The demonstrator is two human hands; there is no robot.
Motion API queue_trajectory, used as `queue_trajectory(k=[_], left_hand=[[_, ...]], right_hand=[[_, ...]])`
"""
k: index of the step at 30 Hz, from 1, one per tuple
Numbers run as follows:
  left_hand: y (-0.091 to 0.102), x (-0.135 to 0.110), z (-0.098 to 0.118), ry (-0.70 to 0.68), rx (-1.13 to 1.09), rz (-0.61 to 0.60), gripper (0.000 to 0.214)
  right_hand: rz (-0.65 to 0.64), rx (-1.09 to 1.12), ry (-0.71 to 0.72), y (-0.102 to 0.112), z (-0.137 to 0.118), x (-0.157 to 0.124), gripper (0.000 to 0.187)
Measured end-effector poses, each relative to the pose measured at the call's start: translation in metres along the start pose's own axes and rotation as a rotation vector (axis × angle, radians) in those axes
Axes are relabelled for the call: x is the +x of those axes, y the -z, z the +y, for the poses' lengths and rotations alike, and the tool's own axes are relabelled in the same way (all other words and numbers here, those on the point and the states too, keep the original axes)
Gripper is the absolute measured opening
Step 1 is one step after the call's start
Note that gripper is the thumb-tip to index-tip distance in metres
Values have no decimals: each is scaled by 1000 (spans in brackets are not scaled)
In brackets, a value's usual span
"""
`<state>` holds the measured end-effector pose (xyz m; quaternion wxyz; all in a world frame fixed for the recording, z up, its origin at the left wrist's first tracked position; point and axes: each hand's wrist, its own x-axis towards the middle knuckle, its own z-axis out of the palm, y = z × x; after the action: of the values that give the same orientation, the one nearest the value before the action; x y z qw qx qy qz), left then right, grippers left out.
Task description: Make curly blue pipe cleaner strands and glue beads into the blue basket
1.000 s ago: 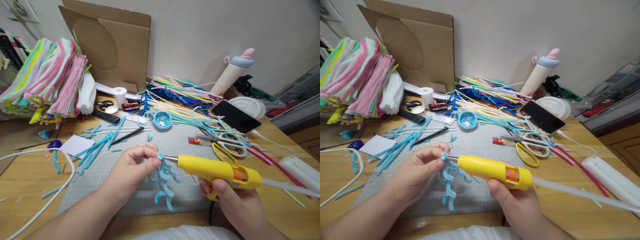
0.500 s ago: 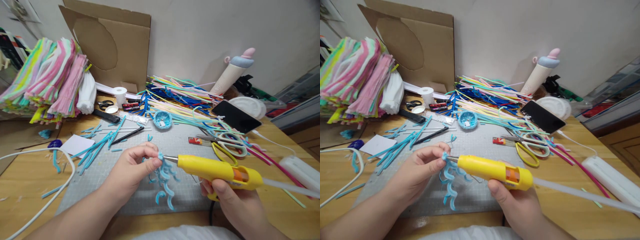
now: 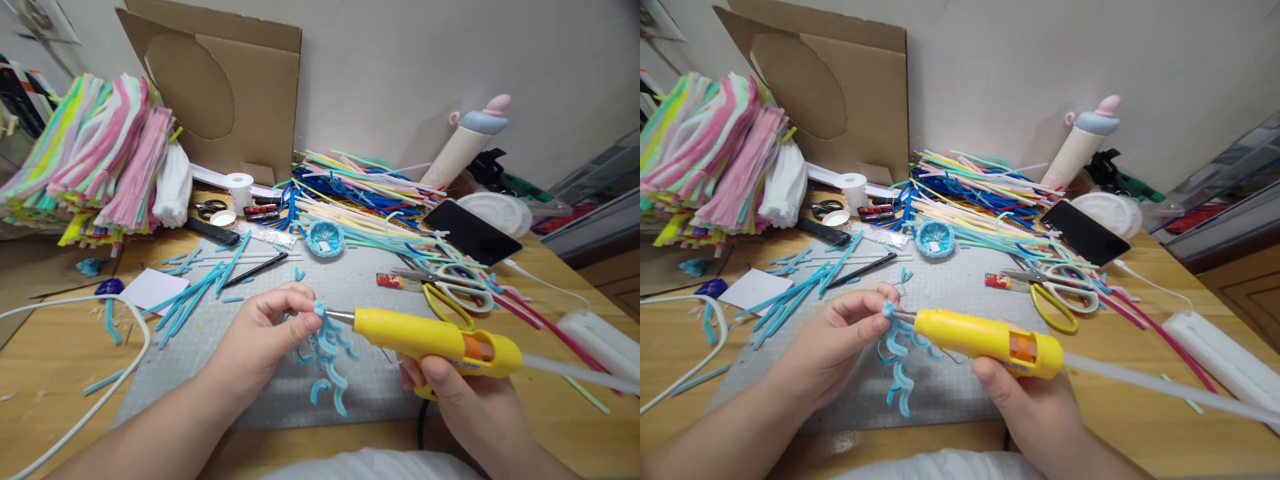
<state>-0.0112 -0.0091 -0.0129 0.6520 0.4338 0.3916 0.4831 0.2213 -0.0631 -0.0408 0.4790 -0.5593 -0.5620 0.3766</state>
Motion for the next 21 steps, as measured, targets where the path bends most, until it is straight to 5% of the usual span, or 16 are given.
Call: queue_trajectory(k=[21], left_hand=[[0, 1, 1, 27, -11, 55, 13]], right_hand=[[22, 5, -19, -1, -2, 0, 33]])
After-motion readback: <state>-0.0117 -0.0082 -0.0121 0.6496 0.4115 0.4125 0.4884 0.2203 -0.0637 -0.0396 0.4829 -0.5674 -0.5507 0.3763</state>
